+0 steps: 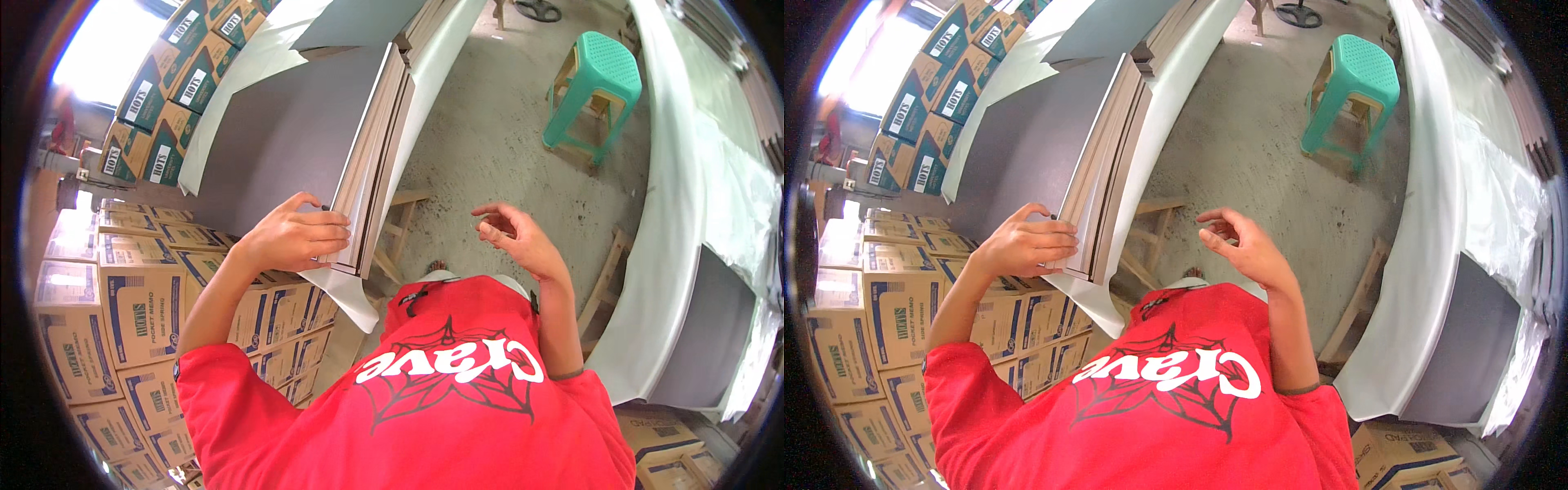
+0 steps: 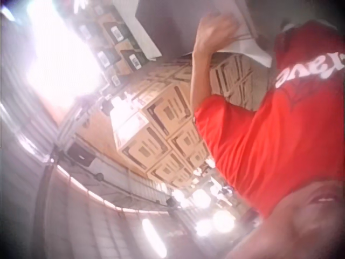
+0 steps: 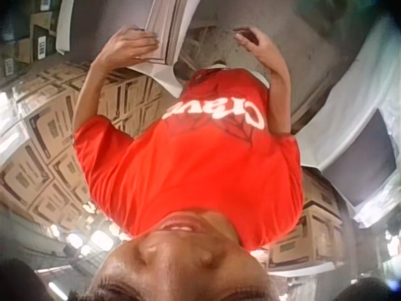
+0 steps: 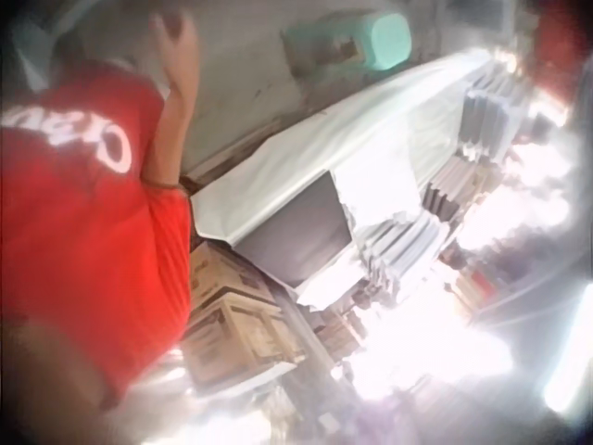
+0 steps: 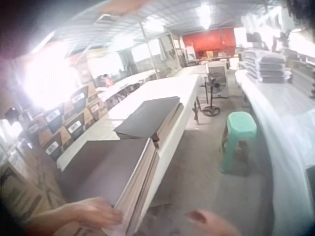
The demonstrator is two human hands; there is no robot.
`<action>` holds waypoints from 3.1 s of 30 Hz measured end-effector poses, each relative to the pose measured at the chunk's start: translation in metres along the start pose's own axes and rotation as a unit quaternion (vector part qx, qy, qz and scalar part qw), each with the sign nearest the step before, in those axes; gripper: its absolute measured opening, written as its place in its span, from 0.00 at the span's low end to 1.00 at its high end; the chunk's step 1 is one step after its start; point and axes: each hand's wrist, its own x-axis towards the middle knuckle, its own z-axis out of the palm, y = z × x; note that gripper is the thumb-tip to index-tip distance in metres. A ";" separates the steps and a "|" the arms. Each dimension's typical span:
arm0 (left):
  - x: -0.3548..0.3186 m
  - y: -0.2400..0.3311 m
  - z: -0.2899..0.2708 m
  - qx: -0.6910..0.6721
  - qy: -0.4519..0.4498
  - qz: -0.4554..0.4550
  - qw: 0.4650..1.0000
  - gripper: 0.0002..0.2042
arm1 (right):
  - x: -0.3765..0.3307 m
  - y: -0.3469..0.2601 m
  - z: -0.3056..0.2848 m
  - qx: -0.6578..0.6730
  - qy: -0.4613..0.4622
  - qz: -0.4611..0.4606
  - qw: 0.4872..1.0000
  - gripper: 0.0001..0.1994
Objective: The person organizes flat cardboard folder covers on a table by flipping through stacks, aligning them, and placing them on separate stacks.
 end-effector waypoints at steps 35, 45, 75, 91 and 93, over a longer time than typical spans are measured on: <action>-0.018 0.031 -0.040 0.109 0.204 0.106 0.967 0.19 | 0.147 -0.015 0.184 0.415 -0.052 0.052 0.907 0.34; -0.002 0.005 -0.028 -0.076 0.147 0.261 0.951 0.09 | 0.122 -0.077 0.140 -0.169 0.048 0.073 0.982 0.41; 0.003 -0.018 0.019 0.003 0.013 0.154 0.988 0.20 | 0.081 -0.045 0.092 0.035 0.028 0.005 0.999 0.16; 0.016 -0.011 0.014 0.003 -0.031 0.135 0.990 0.04 | 0.068 -0.030 0.068 0.049 0.043 -0.012 0.998 0.19; 0.013 -0.012 0.014 0.005 -0.045 0.134 0.990 0.10 | 0.067 -0.032 0.069 0.033 0.041 -0.009 0.999 0.19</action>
